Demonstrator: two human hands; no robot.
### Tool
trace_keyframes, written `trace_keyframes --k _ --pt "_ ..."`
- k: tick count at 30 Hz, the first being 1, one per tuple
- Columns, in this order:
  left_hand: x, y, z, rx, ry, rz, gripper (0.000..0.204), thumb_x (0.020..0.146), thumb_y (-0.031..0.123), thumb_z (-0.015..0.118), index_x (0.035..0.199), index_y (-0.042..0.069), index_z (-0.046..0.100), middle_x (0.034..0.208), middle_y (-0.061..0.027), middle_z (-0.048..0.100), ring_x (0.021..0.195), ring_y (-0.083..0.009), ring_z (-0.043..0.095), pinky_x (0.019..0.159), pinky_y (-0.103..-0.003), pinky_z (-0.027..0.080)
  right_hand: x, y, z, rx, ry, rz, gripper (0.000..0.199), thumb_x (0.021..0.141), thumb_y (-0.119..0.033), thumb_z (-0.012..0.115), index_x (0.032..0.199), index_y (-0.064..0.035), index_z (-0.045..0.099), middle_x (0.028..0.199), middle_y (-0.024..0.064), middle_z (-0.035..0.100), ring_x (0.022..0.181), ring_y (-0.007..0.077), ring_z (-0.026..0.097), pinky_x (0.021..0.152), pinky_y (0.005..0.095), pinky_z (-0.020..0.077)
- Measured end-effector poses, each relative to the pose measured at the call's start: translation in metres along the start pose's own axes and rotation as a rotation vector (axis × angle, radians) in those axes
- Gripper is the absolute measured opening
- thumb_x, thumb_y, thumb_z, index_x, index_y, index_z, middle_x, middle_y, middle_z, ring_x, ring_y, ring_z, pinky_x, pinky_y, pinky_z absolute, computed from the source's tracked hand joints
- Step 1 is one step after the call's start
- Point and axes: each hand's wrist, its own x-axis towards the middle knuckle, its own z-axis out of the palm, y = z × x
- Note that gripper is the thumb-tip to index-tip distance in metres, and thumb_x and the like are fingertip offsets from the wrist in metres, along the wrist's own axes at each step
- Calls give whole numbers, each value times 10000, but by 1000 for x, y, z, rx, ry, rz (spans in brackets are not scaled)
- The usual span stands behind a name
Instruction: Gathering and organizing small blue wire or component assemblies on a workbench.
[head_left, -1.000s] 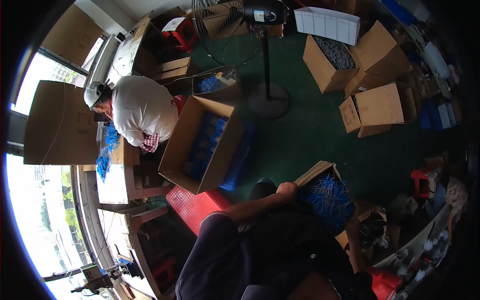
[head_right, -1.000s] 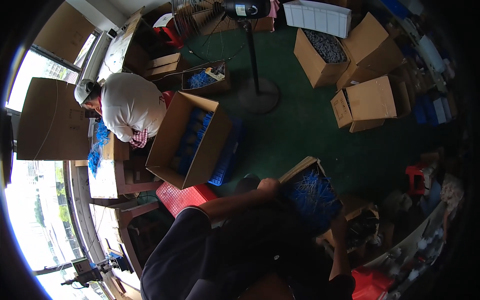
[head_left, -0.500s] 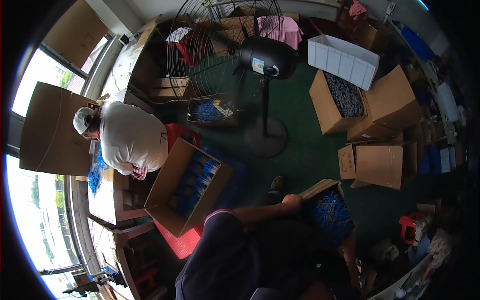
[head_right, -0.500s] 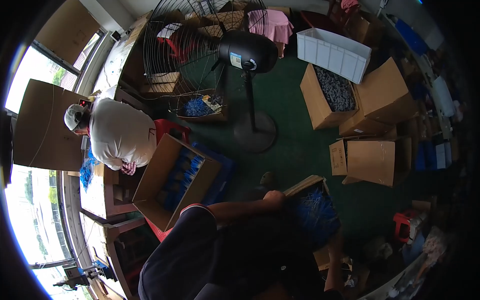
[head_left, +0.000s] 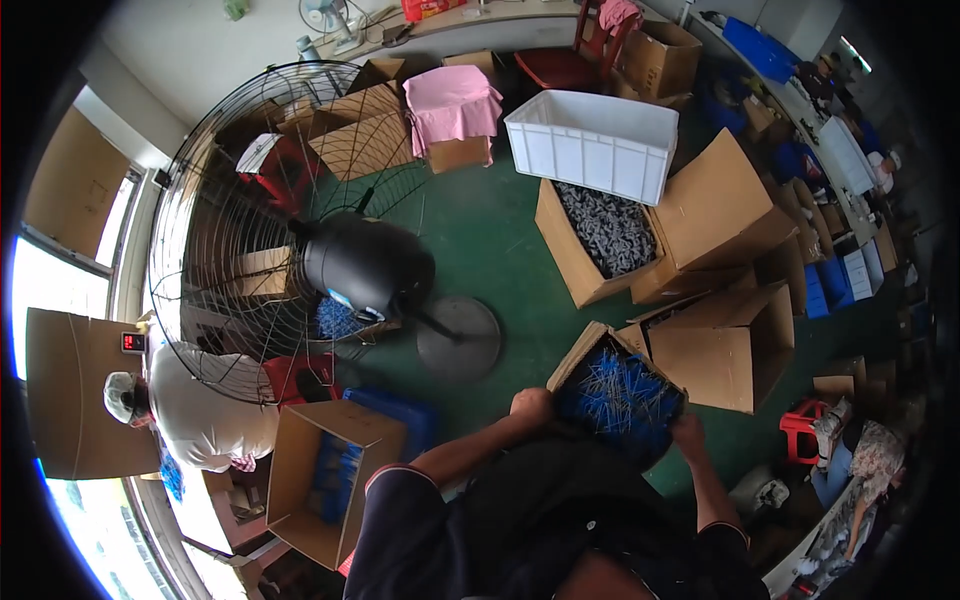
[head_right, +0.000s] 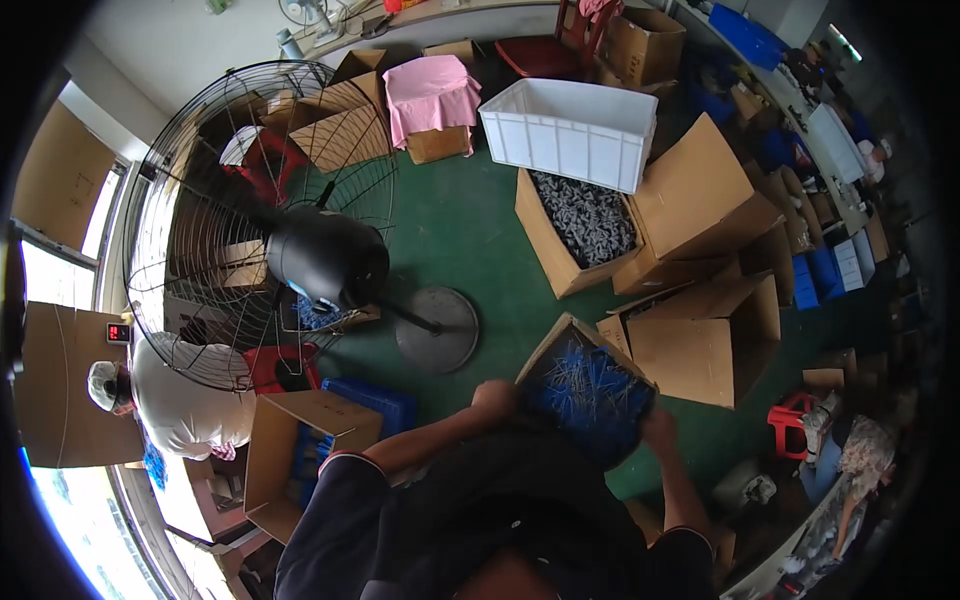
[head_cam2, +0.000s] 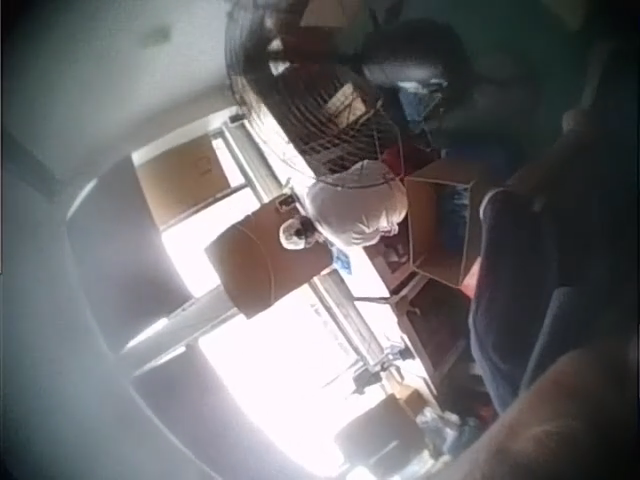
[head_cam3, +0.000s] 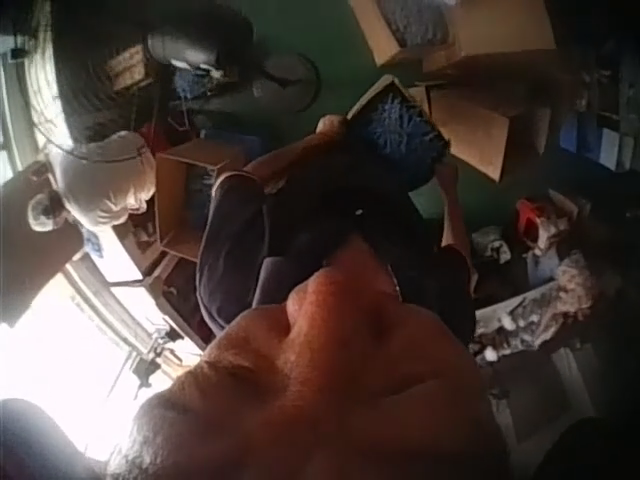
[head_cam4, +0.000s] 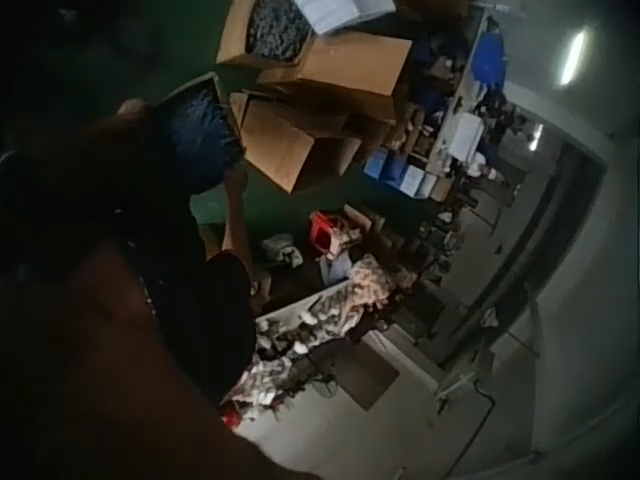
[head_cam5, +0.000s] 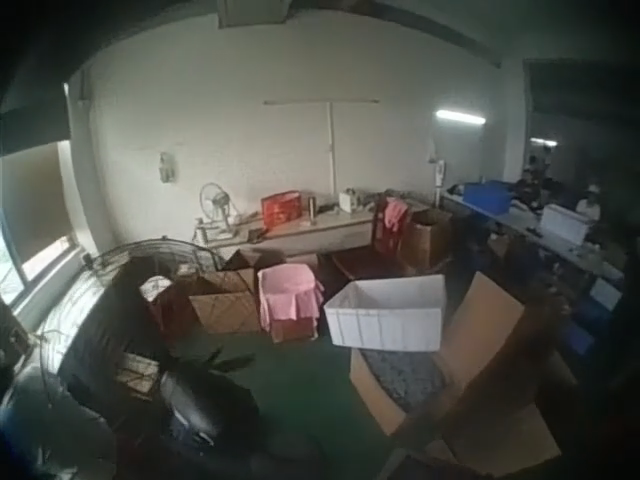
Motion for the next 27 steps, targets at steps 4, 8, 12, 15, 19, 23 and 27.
trace_keyframes --k 4,8,12,15,19,23,27 --pt "55 19 -30 26 112 -80 212 837 190 578 891 65 741 975 -201 715 931 -362 703 823 -458 559 144 -8 -65 96 -174 427 239 797 -216 636 806 16 694 805 241 672 754 436 663 671 494 510" --pt "104 28 -35 -4 201 -171 210 829 179 560 878 90 744 959 -191 716 935 -367 699 835 -474 548 229 20 -79 58 -207 309 247 788 -210 636 784 31 690 770 252 662 782 441 669 700 492 517" --pt "137 28 -68 -158 244 -335 226 837 187 556 902 87 748 972 -189 717 967 -363 693 878 -477 534 329 -7 -101 87 -316 237 244 760 -213 621 818 10 703 828 272 663 836 445 670 743 502 522" --pt "167 6 -70 -236 341 -353 222 846 199 561 897 74 738 970 -196 715 933 -367 699 832 -481 548 398 -3 -87 57 -355 186 248 749 -222 628 833 -5 712 861 271 669 871 449 665 772 504 524" --pt "195 -18 -102 -276 422 -369 203 849 196 559 892 83 722 932 -193 713 868 -385 702 775 -501 555 477 -5 -59 93 -377 132 241 740 -202 622 818 12 702 832 275 667 827 440 674 752 499 528" --pt "217 -25 -156 -380 476 -437 240 812 187 575 956 119 754 992 -176 715 975 -365 685 867 -481 534 568 -33 -73 -84 -277 -91 233 740 -191 607 762 25 689 776 280 658 751 441 676 710 499 535" --pt "235 -41 -208 -400 570 -486 235 814 181 565 937 116 754 961 -179 714 935 -368 690 840 -482 540 638 -102 -108 13 -433 1 231 731 -177 612 727 44 676 763 275 654 754 449 668 714 510 526"
